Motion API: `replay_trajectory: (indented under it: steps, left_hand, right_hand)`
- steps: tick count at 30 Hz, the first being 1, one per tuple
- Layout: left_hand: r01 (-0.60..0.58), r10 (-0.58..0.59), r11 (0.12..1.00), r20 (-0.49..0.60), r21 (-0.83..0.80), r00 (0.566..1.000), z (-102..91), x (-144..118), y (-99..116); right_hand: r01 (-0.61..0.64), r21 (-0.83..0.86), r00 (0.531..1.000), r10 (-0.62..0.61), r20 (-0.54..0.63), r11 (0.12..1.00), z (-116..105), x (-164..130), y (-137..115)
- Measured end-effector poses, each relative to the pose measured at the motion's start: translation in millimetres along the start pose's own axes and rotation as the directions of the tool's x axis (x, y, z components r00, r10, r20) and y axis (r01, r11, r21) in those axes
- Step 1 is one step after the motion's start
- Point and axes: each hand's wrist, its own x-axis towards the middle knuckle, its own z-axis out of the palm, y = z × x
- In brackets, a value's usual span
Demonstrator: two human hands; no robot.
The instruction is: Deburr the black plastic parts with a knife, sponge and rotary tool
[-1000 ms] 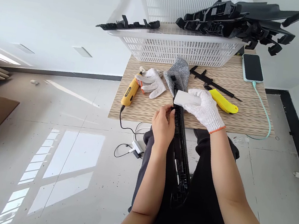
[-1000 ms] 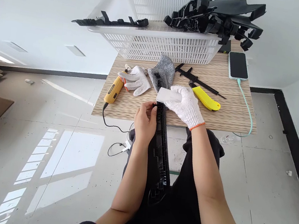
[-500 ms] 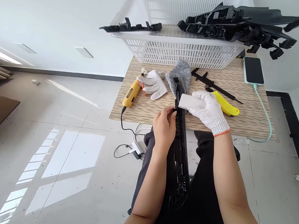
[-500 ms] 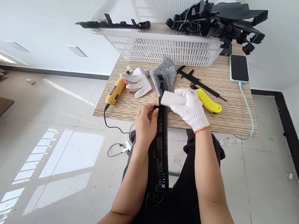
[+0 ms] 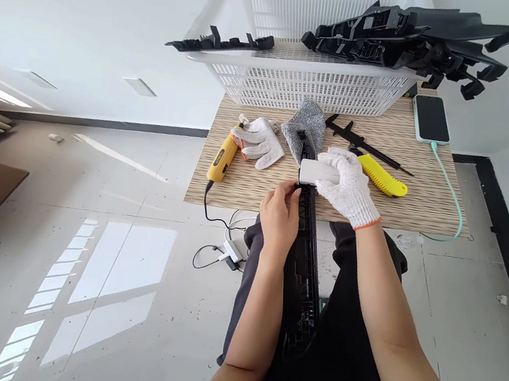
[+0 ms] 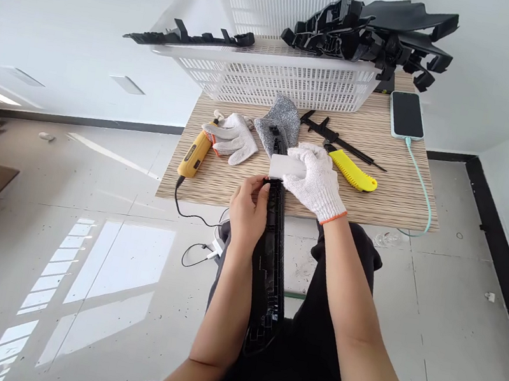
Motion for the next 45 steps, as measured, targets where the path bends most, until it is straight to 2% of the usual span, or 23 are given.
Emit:
replay_trajectory:
  steps: [10, 24, 37, 45]
  left_hand:
    - [0.001, 0.000, 1.000, -0.033, 0.021, 0.999, 3.1, -1, -5]
    - [0.040, -0.040, 0.999, -0.019, 0.003, 0.999, 2.3, -1, -5]
    - [0.029, -0.030, 0.999, -0.038, -0.012, 0.999, 3.2, -1, -3]
    - [0.010, -0.009, 1.000, -0.063, 0.023, 0.998, 5.9, -1, -2]
  right_hand:
    - [0.008, -0.023, 1.000, -0.008, 0.025, 1.000, 5, 0, -8]
    - [0.008, -0.014, 0.998, -0.007, 0.062, 1.000, 10, 1, -20]
    - [0.031, -0.056, 0.998, -0.028, 0.053, 0.998, 14, 1, -17]
    - [0.019, -0.024, 0.999, -0.018, 0.037, 1.000, 14, 2, -16]
